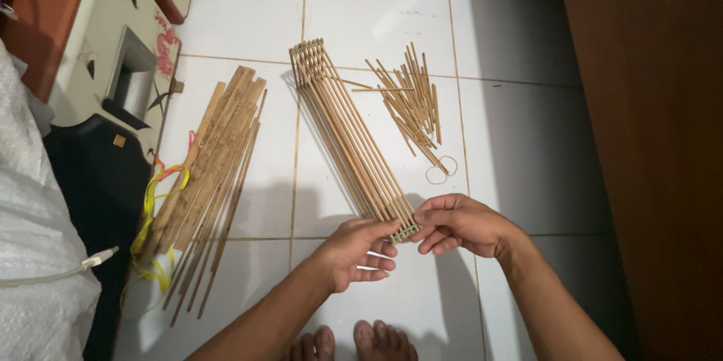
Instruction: The person assembles a rectangular bamboo structure by arranging thin wooden sticks into a frame and securing them with rubber bands. They repeatedly adjust the sticks and add bands to hold the structure together.
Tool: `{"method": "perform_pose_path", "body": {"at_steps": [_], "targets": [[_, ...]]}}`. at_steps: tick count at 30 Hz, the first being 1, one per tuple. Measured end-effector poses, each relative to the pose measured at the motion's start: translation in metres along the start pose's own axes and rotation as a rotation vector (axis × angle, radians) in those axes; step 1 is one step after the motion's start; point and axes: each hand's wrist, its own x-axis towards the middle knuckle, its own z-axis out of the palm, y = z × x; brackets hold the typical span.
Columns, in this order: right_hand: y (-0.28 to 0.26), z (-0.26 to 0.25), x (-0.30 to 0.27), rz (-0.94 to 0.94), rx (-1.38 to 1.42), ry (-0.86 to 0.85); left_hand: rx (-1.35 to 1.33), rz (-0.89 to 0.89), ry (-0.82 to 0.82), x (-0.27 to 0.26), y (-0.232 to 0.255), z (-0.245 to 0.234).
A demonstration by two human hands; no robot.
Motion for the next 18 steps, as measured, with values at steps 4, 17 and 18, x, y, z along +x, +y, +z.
{"method": "perform_pose_path", "body": {"at_steps": [4, 17, 18], "targets": [[0.002, 0.002, 0.000, -0.016, 0.008, -0.004, -0.021, 0.010, -0.014, 0.001, -0.001, 0.001], [0.017, -0.002, 0.001, -0.015, 0.073, -0.043, -0.152, 0.009, -0.061, 0.004, -0.017, 0.006], [0.017, -0.001, 0.002, -0.008, 0.084, -0.051, -0.155, 0.003, -0.073, 0.002, -0.016, 0.007]]}}
